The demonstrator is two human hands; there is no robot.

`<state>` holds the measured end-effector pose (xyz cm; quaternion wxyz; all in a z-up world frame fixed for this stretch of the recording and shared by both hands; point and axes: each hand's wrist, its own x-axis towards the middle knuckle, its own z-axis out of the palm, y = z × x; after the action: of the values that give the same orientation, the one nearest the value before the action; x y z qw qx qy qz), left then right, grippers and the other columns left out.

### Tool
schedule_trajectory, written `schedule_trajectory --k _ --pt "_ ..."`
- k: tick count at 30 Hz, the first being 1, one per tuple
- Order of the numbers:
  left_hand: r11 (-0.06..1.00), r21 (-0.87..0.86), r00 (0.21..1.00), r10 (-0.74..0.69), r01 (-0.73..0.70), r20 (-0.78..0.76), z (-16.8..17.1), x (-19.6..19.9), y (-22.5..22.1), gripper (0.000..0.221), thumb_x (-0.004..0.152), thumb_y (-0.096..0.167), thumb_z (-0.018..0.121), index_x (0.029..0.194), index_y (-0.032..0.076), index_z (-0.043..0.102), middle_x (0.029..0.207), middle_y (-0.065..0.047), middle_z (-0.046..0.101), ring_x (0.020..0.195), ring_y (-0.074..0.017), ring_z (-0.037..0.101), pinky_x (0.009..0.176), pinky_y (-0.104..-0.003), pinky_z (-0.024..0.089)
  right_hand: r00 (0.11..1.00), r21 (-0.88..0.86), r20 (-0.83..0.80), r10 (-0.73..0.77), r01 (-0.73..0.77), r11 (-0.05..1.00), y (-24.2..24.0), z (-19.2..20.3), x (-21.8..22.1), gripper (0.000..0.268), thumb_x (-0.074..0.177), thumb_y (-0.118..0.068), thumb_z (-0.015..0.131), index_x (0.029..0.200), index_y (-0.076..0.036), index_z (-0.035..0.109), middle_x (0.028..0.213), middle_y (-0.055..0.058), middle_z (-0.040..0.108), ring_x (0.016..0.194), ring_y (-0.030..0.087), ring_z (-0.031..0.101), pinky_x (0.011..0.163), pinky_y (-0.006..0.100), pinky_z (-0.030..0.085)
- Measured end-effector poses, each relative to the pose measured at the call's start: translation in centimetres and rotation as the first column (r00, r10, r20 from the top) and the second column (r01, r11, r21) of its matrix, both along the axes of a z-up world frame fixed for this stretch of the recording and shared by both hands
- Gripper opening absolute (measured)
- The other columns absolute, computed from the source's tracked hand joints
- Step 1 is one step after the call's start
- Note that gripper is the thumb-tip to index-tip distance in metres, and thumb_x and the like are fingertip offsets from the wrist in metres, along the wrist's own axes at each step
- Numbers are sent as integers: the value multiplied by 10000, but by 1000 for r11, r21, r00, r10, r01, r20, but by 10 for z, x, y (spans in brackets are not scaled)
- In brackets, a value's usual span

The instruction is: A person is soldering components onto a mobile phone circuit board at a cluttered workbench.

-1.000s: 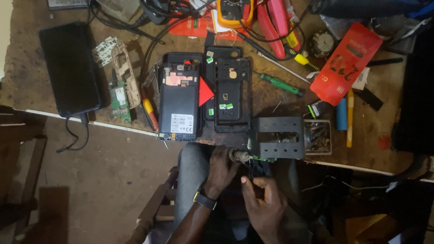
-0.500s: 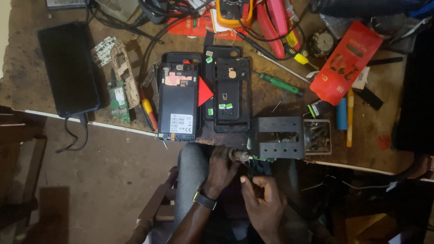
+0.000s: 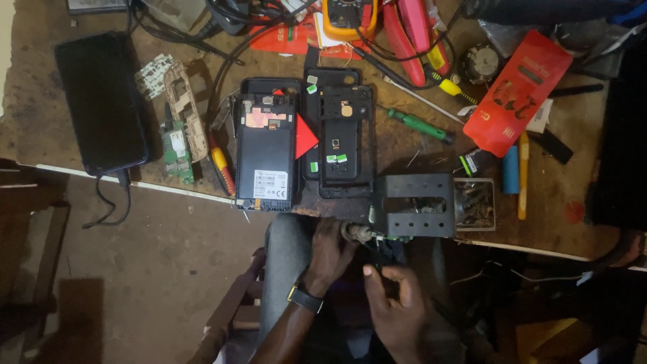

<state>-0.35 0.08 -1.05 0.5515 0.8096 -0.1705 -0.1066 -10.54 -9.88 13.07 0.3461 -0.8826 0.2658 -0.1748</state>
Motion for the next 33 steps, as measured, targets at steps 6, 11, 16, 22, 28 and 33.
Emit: schedule_trajectory --k 6,11,16,22,28,33 --pt "1000 24 998 -11 12 -64 7 1 0 178 984 259 667 1014 84 685 1004 -152 722 931 -321 666 855 -454 515 982 411 39 -184 152 899 -4 -24 -18 209 886 -174 838 911 -73 657 679 32 653 547 97 643 527 279 541" --pt "1000 3 1000 -13 13 -7 2 0 3 179 904 172 724 1048 76 681 1022 -152 708 957 -332 648 846 -461 505 983 234 -39 -178 182 955 -24 -26 -48 218 850 -282 843 912 -117 715 673 21 719 550 108 659 559 270 532" --pt "995 -89 997 -42 36 -68 14 -16 20 418 909 315 793 1212 59 662 1163 -158 697 1033 -327 644 850 -465 537 731 200 -355 -583 668 716 -65 6 -49 233 824 -182 836 993 -131 685 755 101 734 675 217 693 607 352 519" --pt "957 -247 935 58 -153 -350 81 -42 41 108 954 164 797 1054 125 781 965 6 804 897 -88 713 857 -270 581 757 -41 -192 -625 630 776 -156 43 -33 230 1086 -355 724 1100 -128 689 947 67 725 829 203 661 721 379 489" --pt "973 -129 888 116 -192 -444 145 -68 44 275 892 245 834 1157 181 870 779 45 623 699 -101 511 754 -275 449 828 418 -142 -542 546 726 -188 44 -47 254 995 -198 701 1230 -134 629 841 70 690 535 126 548 430 262 413" --pt "924 -378 948 -67 -59 -311 184 -87 4 267 921 217 809 1150 86 765 1181 -84 798 1133 -225 745 1022 -363 562 866 628 -22 -500 401 667 -203 42 -98 410 1118 -230 586 1507 -120 521 992 112 706 798 182 671 772 297 547"
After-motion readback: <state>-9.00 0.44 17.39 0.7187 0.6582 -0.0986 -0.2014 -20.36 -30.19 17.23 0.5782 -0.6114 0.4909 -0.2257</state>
